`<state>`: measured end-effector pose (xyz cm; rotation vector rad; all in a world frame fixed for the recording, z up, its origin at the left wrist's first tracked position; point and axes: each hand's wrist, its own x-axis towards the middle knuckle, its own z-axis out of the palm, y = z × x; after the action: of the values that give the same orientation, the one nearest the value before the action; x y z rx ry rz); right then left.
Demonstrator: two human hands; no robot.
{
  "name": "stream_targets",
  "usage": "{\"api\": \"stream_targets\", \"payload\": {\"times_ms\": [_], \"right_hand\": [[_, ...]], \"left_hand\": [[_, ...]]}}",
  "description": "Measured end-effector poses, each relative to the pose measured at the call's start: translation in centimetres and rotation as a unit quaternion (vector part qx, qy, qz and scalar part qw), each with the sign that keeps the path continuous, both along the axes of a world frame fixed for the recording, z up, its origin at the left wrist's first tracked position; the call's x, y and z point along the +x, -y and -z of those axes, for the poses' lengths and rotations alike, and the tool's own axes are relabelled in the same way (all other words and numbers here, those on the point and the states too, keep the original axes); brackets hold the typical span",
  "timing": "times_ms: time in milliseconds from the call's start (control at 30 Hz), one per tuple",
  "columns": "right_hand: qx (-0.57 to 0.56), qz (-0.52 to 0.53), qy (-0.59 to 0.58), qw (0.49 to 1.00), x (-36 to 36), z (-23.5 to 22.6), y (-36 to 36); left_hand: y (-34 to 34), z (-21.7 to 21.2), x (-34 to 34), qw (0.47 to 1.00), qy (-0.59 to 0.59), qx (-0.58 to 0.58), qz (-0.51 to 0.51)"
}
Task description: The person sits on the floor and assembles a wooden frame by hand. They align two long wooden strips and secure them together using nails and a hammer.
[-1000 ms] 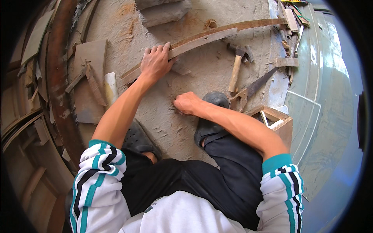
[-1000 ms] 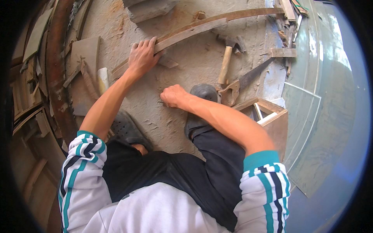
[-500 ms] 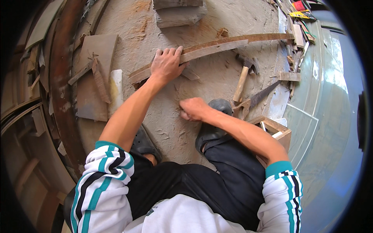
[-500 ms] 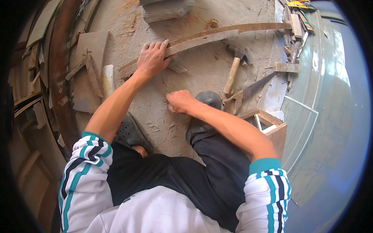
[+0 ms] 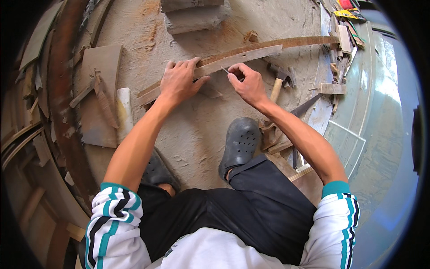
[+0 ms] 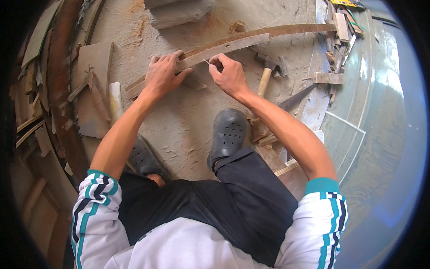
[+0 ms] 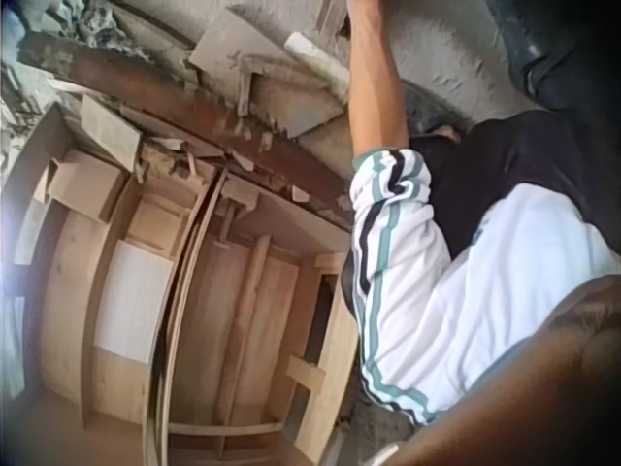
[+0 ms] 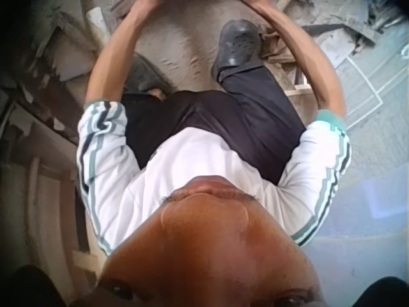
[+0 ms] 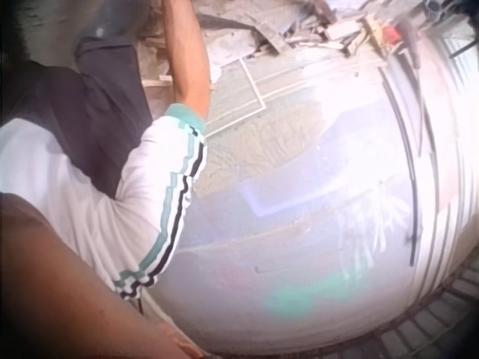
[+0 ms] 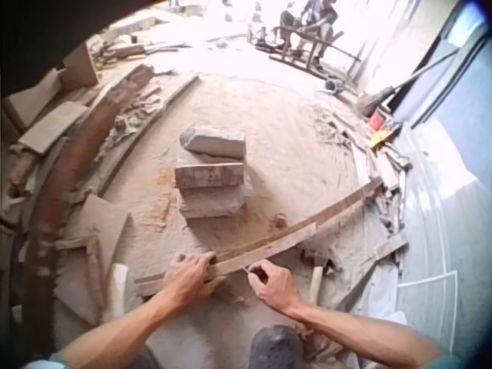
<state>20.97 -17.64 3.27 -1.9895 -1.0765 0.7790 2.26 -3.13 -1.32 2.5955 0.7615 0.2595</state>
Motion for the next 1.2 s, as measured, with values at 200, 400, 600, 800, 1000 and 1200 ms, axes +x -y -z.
{"api": "stream_targets", "payload": {"times_ms": [200,400,600,800,1000,1200], "right_hand": [[-0.033,-0.015,-0.017,0.999,0.8,1.2,-0.2],[-0.015,-0.045,-0.021,0.999,1.3,2.2,-0.1],[0.032,-0.046,0.002,0.998,2.3,2.2,-0.5],[0.052,-0.05,0.043,0.996,3.2,3.2,-0.7],[0.028,-0.062,0.05,0.996,3.1,2.8,-0.2],[0.04,-0.084,0.07,0.993,2.6,2.3,-0.2]], "left_hand": [[-0.2,-0.6,0.2,0.998,-0.011,-0.059,-0.028],[-0.2,-0.8,0.2,0.997,-0.009,-0.064,-0.03],[-0.2,-0.5,0.0,0.999,-0.01,-0.045,-0.018],[-0.3,0.0,-0.1,0.999,0.039,-0.03,0.001],[-0.4,-0.1,-0.1,0.999,0.035,-0.028,0.011],[-0.4,-0.1,-0.1,0.999,0.023,-0.034,0.003]]}}
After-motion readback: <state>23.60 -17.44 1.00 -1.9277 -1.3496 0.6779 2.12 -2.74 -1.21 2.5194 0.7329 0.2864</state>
